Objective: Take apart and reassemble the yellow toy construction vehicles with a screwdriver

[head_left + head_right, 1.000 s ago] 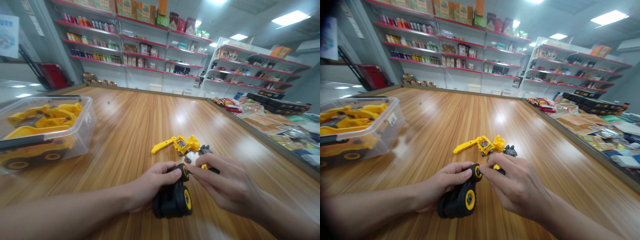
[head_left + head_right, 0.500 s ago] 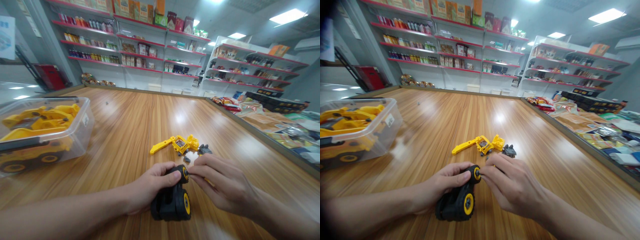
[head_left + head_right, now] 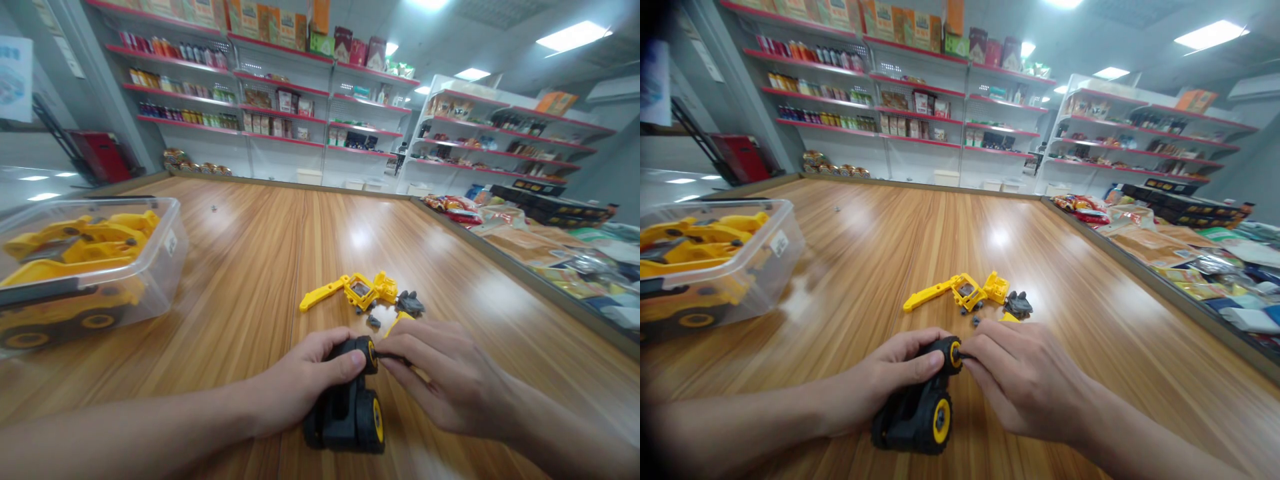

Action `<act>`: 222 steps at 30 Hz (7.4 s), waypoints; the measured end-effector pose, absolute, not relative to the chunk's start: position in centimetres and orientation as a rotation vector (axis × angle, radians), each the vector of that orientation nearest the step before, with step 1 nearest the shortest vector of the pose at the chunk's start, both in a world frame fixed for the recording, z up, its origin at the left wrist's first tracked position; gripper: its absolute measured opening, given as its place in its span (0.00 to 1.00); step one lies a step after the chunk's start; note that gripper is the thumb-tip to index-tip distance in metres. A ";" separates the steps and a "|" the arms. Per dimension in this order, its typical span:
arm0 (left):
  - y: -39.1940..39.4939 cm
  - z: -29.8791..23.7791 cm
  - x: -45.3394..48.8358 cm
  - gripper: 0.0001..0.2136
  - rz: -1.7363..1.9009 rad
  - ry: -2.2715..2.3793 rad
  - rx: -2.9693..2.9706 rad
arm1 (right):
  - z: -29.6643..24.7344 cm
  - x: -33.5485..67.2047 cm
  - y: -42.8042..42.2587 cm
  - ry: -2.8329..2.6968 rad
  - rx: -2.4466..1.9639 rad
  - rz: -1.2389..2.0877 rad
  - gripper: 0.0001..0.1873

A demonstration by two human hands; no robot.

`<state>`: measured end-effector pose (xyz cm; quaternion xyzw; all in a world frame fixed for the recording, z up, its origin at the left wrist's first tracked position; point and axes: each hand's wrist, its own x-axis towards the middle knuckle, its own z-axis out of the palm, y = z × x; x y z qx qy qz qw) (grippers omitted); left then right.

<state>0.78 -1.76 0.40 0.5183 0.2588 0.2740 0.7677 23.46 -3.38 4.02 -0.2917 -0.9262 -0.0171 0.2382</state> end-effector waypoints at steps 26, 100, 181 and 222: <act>-1.9 0.8 0.8 0.12 0.627 0.524 1.238 | 4.0 23.4 -3.2 -2.629 -0.810 -0.059 0.05; -0.8 1.0 0.6 0.13 0.963 0.633 0.480 | 3.6 29.5 2.6 -2.136 -1.748 -0.137 0.08; -0.9 1.9 0.1 0.19 0.994 0.678 0.431 | 4.8 27.9 -0.5 -2.559 -1.778 0.072 0.32; -0.9 1.9 0.3 0.20 0.985 0.658 0.461 | 1.6 24.5 3.4 -2.435 -1.215 -0.360 0.11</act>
